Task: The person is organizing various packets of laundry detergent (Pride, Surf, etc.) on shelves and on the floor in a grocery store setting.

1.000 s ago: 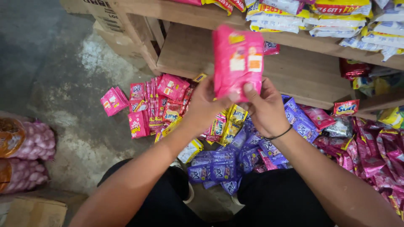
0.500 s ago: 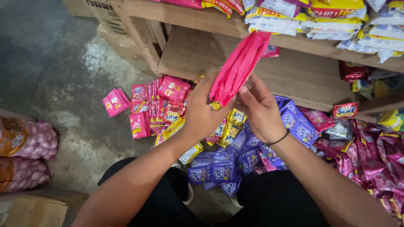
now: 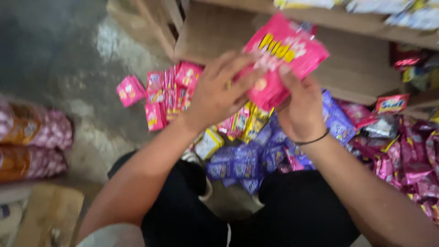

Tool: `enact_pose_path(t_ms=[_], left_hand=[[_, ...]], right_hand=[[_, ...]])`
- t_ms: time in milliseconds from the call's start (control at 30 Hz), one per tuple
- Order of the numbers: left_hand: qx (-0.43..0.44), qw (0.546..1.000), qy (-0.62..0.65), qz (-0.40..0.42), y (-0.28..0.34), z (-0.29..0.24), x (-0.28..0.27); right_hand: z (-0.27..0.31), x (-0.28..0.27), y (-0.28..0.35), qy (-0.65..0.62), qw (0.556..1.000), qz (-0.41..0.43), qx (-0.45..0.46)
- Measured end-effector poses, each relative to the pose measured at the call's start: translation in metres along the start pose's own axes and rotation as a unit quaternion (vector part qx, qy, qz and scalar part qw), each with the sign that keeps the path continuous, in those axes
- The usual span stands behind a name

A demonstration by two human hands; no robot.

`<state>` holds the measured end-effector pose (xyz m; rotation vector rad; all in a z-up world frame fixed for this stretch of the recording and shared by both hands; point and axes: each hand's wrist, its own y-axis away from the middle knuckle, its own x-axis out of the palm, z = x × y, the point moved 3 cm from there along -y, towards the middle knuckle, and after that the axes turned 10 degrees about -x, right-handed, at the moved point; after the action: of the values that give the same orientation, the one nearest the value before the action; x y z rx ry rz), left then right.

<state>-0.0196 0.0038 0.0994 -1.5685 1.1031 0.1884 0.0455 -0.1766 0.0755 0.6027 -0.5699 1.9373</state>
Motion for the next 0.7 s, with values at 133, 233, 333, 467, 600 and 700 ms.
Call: enact_pose_path(t_ms=[133,233,333,467,600,700], left_hand=[[-0.056,0.993,0.099,-0.025,-0.005,0.009,-0.004],[0.037,0.997,-0.001,-0.071,-0.004,0.014,-0.009],[-0.051,0.997,0.062,0.015,0.002,0.015,-0.007],[-0.071,0.985,0.073,0.142,-0.003,0.037,-0.019],[-0.099,0.982,-0.029,0.161,0.015,0.085,-0.034],[-0.196,0.952,-0.053,0.230,0.021,0.108,-0.036]], right_hand=[[0.014,0.003,-0.002,0.016,0.999,0.023,-0.046],[0.021,0.007,-0.006,0.003,0.998,0.020,-0.059],[0.012,0.005,-0.011,-0.034,0.999,-0.008,-0.031],[0.000,0.005,-0.011,-0.046,0.999,0.008,0.010],[-0.006,-0.007,-0.005,0.017,1.000,0.024,-0.006],[-0.005,0.002,-0.002,0.048,0.998,0.039,-0.005]])
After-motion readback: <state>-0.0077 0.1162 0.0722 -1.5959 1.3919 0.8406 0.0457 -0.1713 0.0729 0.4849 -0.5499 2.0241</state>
